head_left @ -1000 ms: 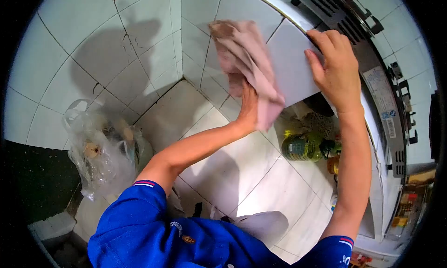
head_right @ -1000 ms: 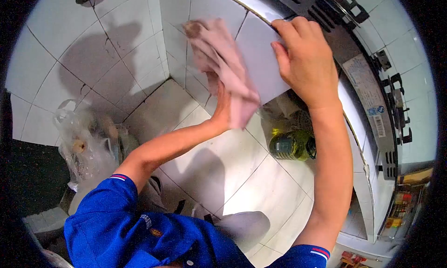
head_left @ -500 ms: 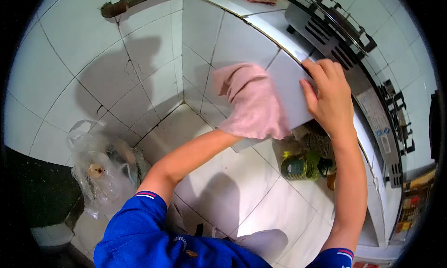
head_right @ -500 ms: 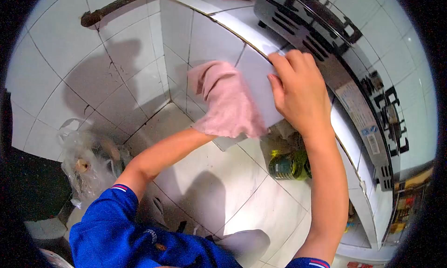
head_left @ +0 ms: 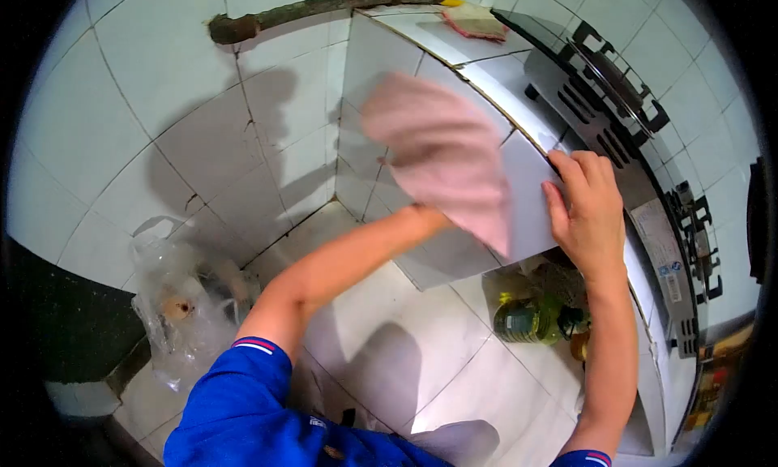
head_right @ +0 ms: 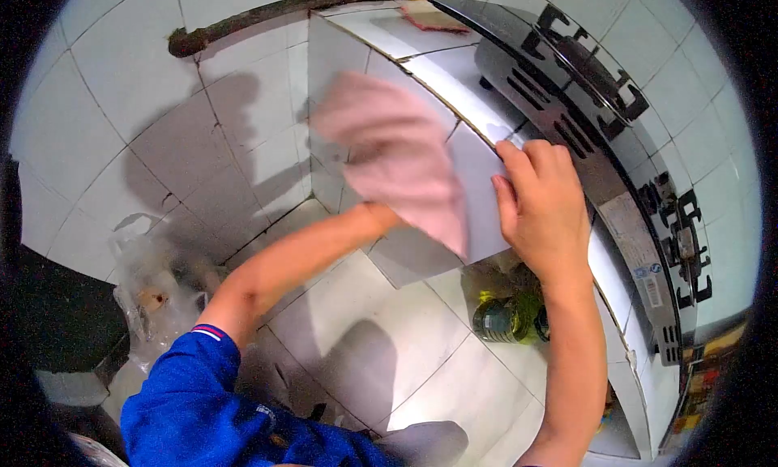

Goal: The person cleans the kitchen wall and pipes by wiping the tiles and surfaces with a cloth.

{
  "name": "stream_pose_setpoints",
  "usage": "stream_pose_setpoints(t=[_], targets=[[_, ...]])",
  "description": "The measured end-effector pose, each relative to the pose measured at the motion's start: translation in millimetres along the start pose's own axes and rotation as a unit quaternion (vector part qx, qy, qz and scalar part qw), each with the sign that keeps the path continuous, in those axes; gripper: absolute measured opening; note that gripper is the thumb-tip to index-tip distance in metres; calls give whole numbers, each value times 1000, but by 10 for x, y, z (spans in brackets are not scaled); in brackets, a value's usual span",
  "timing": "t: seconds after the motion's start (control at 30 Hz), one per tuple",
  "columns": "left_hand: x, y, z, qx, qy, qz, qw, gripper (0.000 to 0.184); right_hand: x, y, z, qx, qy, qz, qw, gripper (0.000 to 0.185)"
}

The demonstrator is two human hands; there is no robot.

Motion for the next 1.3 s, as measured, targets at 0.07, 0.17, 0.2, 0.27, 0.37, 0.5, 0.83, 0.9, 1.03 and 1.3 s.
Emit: stream_pose_setpoints(t=[0.07,0.17,0.2,0.27,0.37,0.5,0.83,0.9,1.03,1.3], targets=[[-62,-180,64,211,-47,175,960,29,-9,11,-18,-1,0,4,1000,36],[-84,-444,-318,132,-164,-36,977,47,3,-17,1,0,2,4,1000,37],[-149,-447,-509,108,-182,-76,974,46,-2,-21,7,-4,-6,4,1000,36],[-300,-446,-907,61,-208,-101,971,43,5,-25,5,-9,-7,2,1000,36],[-411,-505,-1172,27,-223,-118,967,39,21,-49,8,-20,4,-12,1000,36],[-349,-580,-644,-7,-156,-81,984,35,17,-51,2,-18,5,-7,1000,36],[-467,-1314,-1055,-114,-21,203,972,31,23,-56,16,-32,-1,-3,999,36],[-667,-1241,-1351,-65,-123,-30,990,22,17,-58,4,-37,-1,2,999,36],[-763,-1409,-1203,-185,-78,-154,967,14,17,-66,2,-40,4,7,999,33],[-293,-1552,-497,-42,-13,-55,998,11,64,-36,80,-61,-20,30,997,31]])
Point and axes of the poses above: each hand's wrist, its own x-axis away from the middle knuckle, its own y-axis out of the palm, z = x × y, the point moved 2 cm from there along -x, towards the middle knuckle, and after that the axes turned 11 degrees about -z, right-handed, at the moved point
